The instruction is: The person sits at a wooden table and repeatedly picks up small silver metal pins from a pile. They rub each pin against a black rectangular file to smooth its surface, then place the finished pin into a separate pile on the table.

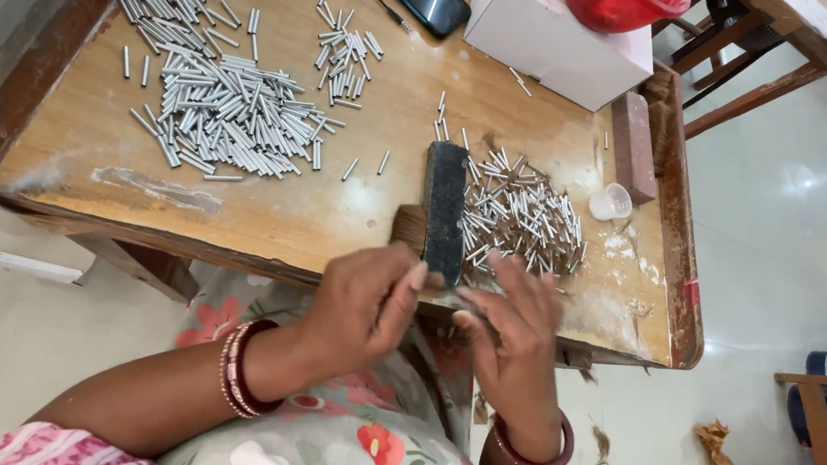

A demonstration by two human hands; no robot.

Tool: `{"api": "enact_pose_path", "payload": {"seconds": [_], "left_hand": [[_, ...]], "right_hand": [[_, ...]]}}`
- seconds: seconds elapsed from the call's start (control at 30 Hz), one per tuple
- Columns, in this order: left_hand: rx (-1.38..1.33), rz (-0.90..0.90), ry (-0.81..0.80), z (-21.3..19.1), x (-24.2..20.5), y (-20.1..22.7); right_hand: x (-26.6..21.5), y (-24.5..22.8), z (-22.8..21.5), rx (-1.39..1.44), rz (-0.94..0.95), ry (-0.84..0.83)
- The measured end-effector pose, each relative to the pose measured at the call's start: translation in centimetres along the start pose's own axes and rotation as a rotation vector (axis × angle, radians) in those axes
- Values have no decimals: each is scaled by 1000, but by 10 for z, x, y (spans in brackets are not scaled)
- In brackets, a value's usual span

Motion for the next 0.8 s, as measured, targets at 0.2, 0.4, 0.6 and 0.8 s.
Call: {"api": "enact_pose_path", "payload": {"seconds": [0.2,0.4,0.6,0.8], "left_hand": [[-92,68,-174,22,-21,8],[-163,-61,-156,24,-31,-5],[336,237,-297,20,13,-20],[1129,373,-315,-6,82,-80]], "right_hand": [[-36,12,35,884,377,136],[-45,12,52,629,175,370],[-39,10,57,536,126,514],[-38,19,43,564,155,578]]}}
Point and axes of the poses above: each hand's wrist, its own x-axis towards the middle knuckle, its own z-axis out of the palm, y = z × x, the point moved 4 cm from there along x, towards the middle knuckle, and after that the axes turned 15 degrees about y, right-handed, at the moved point
